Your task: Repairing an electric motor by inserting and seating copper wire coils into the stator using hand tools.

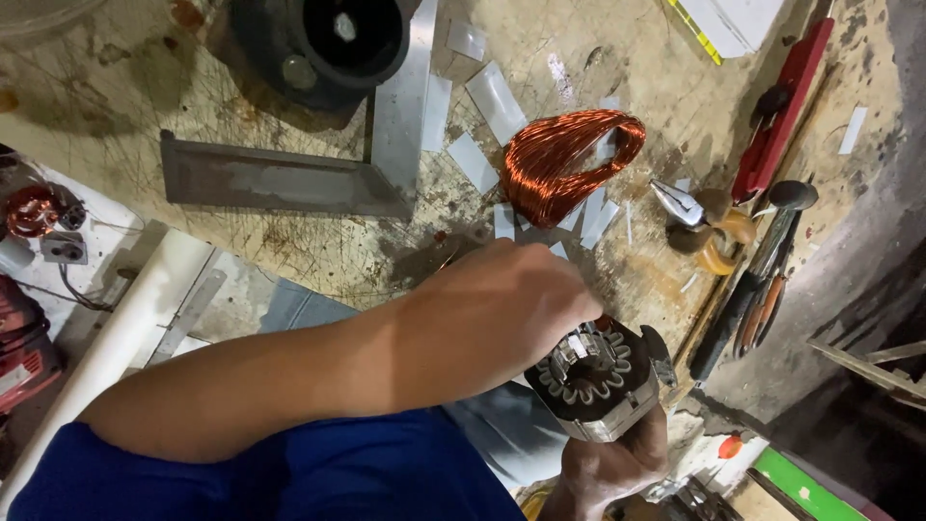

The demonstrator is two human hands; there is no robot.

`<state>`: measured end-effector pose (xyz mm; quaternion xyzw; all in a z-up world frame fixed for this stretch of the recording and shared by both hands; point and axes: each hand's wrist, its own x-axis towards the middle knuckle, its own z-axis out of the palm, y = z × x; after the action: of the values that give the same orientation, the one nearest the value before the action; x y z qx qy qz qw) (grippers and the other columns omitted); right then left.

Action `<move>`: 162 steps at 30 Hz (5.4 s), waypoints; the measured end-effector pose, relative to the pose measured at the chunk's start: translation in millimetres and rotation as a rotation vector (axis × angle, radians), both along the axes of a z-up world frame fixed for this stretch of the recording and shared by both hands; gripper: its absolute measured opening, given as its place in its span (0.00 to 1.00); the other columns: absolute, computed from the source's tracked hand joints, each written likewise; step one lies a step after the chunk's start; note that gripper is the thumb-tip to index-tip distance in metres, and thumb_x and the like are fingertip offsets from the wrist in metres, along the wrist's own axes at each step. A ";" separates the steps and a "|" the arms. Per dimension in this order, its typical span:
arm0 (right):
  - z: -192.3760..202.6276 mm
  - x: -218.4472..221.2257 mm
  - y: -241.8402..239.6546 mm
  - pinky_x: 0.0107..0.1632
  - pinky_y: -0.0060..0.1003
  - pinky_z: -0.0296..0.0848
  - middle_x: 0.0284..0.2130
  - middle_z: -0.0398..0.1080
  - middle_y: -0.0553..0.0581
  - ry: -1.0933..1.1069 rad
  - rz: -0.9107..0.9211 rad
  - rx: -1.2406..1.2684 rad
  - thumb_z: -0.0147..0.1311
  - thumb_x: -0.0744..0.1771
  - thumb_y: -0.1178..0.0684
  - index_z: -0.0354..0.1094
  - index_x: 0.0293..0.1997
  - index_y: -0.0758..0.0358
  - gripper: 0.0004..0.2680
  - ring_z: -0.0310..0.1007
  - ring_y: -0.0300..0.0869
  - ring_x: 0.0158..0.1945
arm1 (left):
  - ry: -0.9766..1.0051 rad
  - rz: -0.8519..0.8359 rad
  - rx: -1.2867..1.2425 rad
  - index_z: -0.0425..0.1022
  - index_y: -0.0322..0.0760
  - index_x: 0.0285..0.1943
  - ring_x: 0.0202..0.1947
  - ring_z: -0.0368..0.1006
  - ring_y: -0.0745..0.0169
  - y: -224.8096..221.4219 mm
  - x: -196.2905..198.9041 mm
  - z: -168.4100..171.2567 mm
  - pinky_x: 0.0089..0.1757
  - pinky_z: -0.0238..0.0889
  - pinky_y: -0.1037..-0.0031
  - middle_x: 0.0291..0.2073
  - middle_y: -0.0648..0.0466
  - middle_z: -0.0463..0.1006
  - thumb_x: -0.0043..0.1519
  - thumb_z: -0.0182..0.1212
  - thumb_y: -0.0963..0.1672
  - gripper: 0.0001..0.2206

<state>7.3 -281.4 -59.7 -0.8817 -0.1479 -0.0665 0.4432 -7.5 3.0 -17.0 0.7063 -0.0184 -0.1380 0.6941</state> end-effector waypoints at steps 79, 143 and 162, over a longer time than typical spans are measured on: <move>-4.0 5.0 -19.3 0.26 0.23 0.70 0.19 0.70 0.42 -0.074 0.155 -0.066 0.64 0.66 0.52 0.70 0.53 0.57 0.11 0.66 0.27 0.18 | -1.130 -0.594 0.806 0.78 0.39 0.43 0.42 0.67 0.58 16.9 32.4 -27.9 0.39 0.72 0.66 0.38 0.58 0.75 0.55 0.71 0.37 0.11; 16.6 9.3 3.6 0.37 0.38 0.73 0.30 0.78 0.53 -0.461 0.117 0.005 0.59 0.66 0.63 0.80 0.50 0.58 0.10 0.77 0.46 0.35 | -0.206 0.594 0.798 0.67 0.43 0.73 0.52 0.73 0.20 -135.0 -30.8 16.0 0.44 0.70 0.32 0.50 0.32 0.76 0.52 0.77 0.42 0.36; 46.2 15.0 -5.1 0.45 0.48 0.75 0.35 0.80 0.64 -0.084 0.274 0.053 0.64 0.64 0.56 0.74 0.58 0.58 0.15 0.80 0.56 0.43 | -0.045 0.162 0.893 0.66 0.23 0.68 0.46 0.77 0.22 -96.3 -7.2 61.1 0.41 0.74 0.39 0.46 0.23 0.77 0.62 0.60 0.58 0.37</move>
<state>22.3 -286.6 -13.5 -0.8377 -0.2835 -0.0462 0.4645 -14.8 -93.3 44.2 0.9384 0.0831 -0.0622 0.3296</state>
